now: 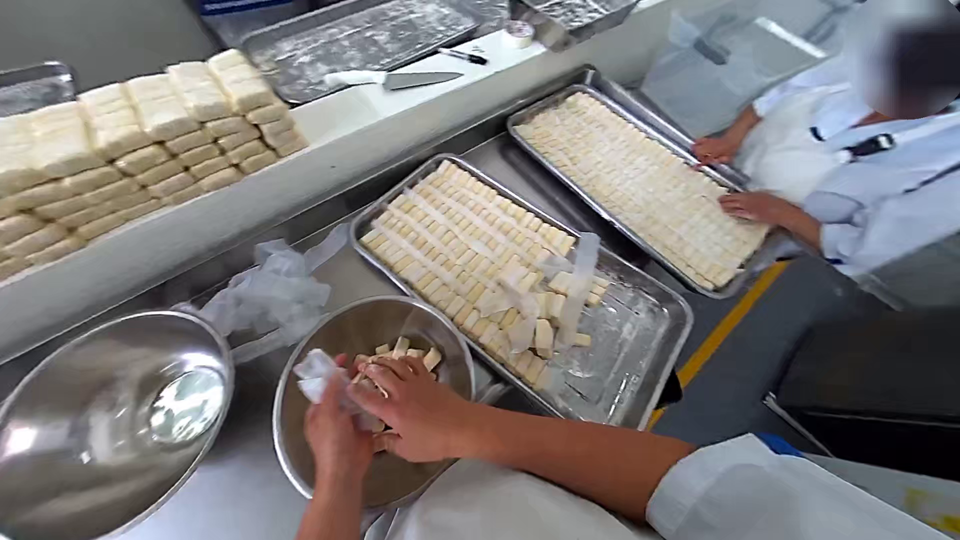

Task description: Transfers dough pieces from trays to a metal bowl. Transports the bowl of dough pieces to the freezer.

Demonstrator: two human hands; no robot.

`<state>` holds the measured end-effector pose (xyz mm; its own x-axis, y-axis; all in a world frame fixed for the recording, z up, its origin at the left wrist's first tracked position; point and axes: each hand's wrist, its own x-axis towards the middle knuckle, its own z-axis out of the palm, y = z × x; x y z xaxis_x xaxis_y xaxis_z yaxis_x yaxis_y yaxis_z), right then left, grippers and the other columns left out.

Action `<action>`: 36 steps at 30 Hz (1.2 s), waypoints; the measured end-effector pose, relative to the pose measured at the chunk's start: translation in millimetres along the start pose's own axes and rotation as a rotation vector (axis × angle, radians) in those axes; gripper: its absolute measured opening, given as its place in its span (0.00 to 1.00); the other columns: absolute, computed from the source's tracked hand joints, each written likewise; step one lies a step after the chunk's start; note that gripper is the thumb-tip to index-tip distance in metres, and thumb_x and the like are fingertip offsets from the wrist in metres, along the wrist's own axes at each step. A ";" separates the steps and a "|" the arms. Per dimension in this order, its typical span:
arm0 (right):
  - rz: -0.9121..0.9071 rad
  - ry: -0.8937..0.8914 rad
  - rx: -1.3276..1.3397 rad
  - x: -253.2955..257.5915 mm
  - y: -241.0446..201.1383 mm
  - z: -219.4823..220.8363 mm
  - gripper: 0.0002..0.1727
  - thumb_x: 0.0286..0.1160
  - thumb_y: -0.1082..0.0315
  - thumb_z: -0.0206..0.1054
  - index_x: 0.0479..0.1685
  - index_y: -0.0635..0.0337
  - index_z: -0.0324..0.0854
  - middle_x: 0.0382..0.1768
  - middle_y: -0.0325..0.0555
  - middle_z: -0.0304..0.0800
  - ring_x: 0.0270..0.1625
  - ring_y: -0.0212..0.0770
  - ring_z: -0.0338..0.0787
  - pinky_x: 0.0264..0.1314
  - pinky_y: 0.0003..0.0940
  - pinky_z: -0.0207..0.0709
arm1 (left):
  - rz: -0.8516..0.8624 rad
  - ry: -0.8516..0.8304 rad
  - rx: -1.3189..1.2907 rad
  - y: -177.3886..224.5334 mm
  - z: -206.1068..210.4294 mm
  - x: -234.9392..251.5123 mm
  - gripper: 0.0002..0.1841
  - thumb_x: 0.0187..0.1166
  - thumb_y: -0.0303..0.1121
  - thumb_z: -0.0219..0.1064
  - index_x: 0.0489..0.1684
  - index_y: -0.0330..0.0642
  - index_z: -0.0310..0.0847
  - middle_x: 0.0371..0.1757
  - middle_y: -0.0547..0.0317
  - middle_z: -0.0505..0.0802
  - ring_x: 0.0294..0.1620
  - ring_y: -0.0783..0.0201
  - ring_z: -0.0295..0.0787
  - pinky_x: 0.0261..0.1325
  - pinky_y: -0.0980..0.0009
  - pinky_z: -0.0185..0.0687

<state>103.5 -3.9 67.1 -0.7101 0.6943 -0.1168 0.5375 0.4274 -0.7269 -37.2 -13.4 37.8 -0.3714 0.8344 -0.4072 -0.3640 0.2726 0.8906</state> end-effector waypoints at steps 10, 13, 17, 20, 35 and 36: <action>0.585 0.357 -0.155 -109.8 128.2 -49.9 0.31 0.73 0.56 0.76 0.76 0.57 0.79 0.74 0.58 0.79 0.77 0.60 0.78 0.76 0.60 0.73 | 0.067 0.097 0.570 102.3 -21.4 162.2 0.36 0.79 0.47 0.71 0.82 0.38 0.63 0.72 0.43 0.81 0.66 0.52 0.82 0.65 0.48 0.81; 0.796 0.385 -0.225 -127.5 148.9 -55.9 0.37 0.66 0.52 0.82 0.76 0.58 0.79 0.65 0.62 0.82 0.69 0.65 0.80 0.60 0.61 0.81 | 0.100 0.103 0.653 107.1 -21.4 167.4 0.49 0.78 0.49 0.73 0.93 0.40 0.43 0.87 0.34 0.64 0.83 0.36 0.67 0.73 0.34 0.71; 0.974 0.432 -0.117 -159.8 166.1 -58.8 0.38 0.70 0.47 0.78 0.76 0.60 0.77 0.66 0.68 0.79 0.66 0.69 0.82 0.56 0.67 0.82 | 0.220 -0.072 0.586 85.4 -2.1 119.2 0.39 0.83 0.38 0.67 0.92 0.44 0.48 0.83 0.41 0.72 0.75 0.49 0.78 0.67 0.48 0.81; 1.070 0.385 0.094 -177.5 174.5 -50.2 0.35 0.77 0.44 0.72 0.77 0.58 0.75 0.59 0.63 0.87 0.55 0.62 0.90 0.59 0.64 0.82 | 0.187 -0.209 0.515 59.4 8.9 82.2 0.33 0.85 0.32 0.61 0.90 0.40 0.51 0.76 0.42 0.79 0.66 0.54 0.86 0.62 0.55 0.87; 0.858 0.163 0.191 -174.3 169.1 -98.7 0.41 0.74 0.53 0.75 0.87 0.56 0.65 0.79 0.62 0.72 0.75 0.61 0.80 0.75 0.63 0.74 | 0.055 -0.442 0.440 8.2 -8.9 9.6 0.29 0.84 0.26 0.53 0.84 0.24 0.51 0.58 0.47 0.90 0.53 0.64 0.93 0.57 0.63 0.90; 0.861 0.123 0.134 -168.0 168.2 -89.9 0.46 0.70 0.53 0.78 0.89 0.54 0.62 0.82 0.63 0.67 0.78 0.64 0.76 0.74 0.66 0.73 | 0.053 -0.454 0.433 5.0 -8.1 9.0 0.29 0.84 0.26 0.54 0.83 0.23 0.51 0.58 0.46 0.90 0.53 0.63 0.93 0.57 0.62 0.90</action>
<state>354.1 3.5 25.3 -0.0249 0.8047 -0.5932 0.8002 -0.3395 -0.4943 -49.3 -8.4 36.9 0.0546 0.9465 -0.3180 0.0588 0.3148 0.9473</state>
